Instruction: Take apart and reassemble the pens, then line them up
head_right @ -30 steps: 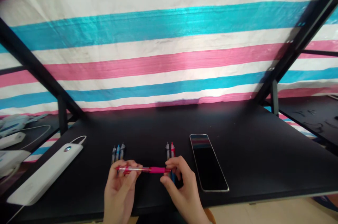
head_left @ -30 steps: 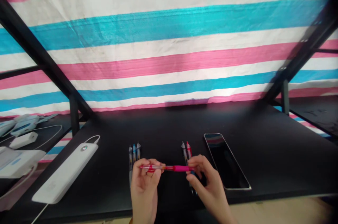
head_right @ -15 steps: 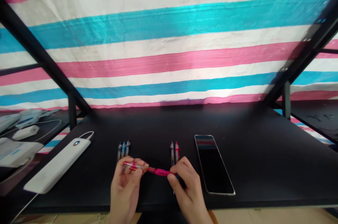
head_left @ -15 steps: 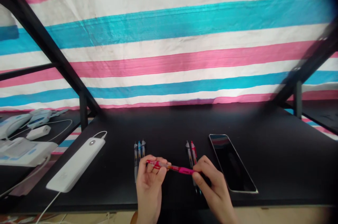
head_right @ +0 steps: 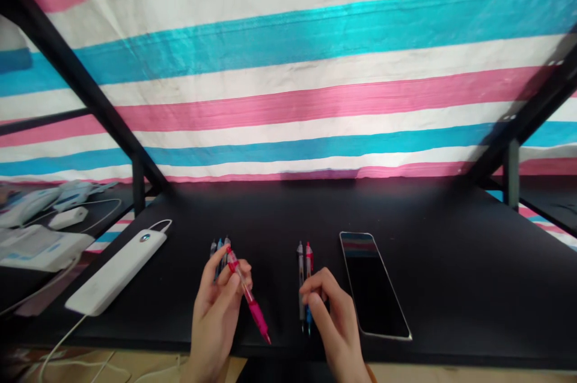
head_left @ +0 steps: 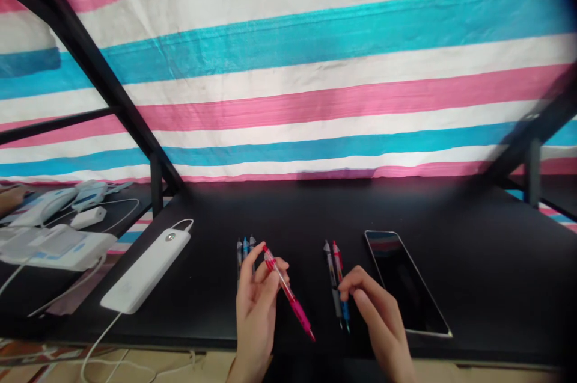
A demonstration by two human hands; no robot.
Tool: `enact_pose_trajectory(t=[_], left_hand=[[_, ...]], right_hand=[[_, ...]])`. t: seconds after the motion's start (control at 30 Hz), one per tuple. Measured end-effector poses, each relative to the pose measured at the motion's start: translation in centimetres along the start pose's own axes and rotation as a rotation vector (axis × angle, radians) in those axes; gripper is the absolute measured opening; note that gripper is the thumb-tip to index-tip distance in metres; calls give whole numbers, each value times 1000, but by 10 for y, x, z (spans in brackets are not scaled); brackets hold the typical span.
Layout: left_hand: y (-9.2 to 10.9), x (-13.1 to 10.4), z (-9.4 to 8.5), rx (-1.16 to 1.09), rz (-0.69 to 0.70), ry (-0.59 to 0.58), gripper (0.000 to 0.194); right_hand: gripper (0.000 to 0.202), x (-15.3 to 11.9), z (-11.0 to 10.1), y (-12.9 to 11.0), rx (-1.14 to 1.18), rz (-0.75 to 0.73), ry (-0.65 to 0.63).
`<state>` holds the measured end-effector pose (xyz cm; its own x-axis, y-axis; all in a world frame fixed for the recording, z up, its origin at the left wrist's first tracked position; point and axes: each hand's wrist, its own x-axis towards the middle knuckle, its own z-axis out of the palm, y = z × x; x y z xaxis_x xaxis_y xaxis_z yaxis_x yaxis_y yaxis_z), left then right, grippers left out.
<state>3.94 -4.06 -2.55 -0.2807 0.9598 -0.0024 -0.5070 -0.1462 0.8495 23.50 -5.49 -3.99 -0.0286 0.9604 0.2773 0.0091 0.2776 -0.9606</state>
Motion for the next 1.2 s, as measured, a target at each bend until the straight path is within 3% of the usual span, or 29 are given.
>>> enact_pose_trajectory(t=[0.3,0.6,0.9,1.1,1.2], left_hand=[[15,20,-3,101,68,-110,38],[28,22,7,98,51,-77,49],[26,27,4,119,20,-99,42],[30,27,9,107,14,-66,52],[31,28,10,120,14,-72,46]], right_hand=[[30,1,1,4,50,-33,6],[30,1,1,4,59,-8,32],[30,2,1,3,43,3,25],[30,3,2,3,44,-3,27],[30,3,2,4,41,-2,26]])
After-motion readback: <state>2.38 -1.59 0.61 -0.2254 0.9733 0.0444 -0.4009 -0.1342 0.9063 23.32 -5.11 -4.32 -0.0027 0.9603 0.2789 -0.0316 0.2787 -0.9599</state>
